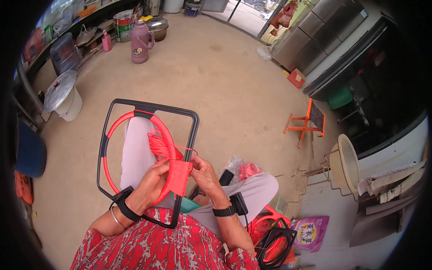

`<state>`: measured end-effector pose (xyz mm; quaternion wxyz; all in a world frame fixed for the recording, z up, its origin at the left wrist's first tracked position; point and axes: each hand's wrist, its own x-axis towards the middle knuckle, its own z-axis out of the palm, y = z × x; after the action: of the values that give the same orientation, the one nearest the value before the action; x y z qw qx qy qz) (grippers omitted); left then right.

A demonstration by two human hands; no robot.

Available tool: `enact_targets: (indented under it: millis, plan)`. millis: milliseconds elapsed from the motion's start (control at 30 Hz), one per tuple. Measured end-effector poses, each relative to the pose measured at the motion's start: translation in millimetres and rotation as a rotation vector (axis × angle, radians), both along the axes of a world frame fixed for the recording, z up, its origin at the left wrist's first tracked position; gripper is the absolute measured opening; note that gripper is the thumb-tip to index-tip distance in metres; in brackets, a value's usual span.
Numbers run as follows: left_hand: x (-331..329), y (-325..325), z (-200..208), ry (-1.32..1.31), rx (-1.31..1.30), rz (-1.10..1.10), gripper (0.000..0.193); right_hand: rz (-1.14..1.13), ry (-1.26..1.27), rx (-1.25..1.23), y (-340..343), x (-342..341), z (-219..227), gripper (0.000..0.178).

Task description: Wrapping a red cord or string tightly around a black and red frame.

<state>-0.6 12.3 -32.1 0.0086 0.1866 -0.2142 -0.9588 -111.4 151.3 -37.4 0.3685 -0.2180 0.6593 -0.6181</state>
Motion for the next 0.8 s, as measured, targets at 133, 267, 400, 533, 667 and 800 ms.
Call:
enact_targets:
  millis: [133,267,400,533,667,800]
  plan:
    - [6.7,-3.7,-2.5,-0.084,0.029,0.067,0.023,-0.08,0.215,0.155,32.5,-18.2,29.6,0.027]
    - [7.2,-2.3,16.4,0.022,-0.01,0.118,0.021,-0.262,0.034,-0.023,48.1,-23.9,67.5,0.031]
    - [1.8,-1.3,18.2,0.046,-0.063,0.149,0.021,-0.314,-0.026,-0.133,52.7,-27.9,64.7,0.031]
    - [3.5,-2.6,23.2,0.04,0.021,0.14,0.022,-0.365,-0.148,-0.657,47.7,-31.9,67.2,0.034]
    - [2.1,-2.0,24.1,0.03,0.079,0.148,0.02,-0.4,-0.453,-1.039,48.1,-45.1,71.4,0.043]
    - [3.2,-4.5,21.4,0.022,0.085,0.137,0.017,-0.323,-0.487,-1.174,54.6,-48.2,74.9,0.035]
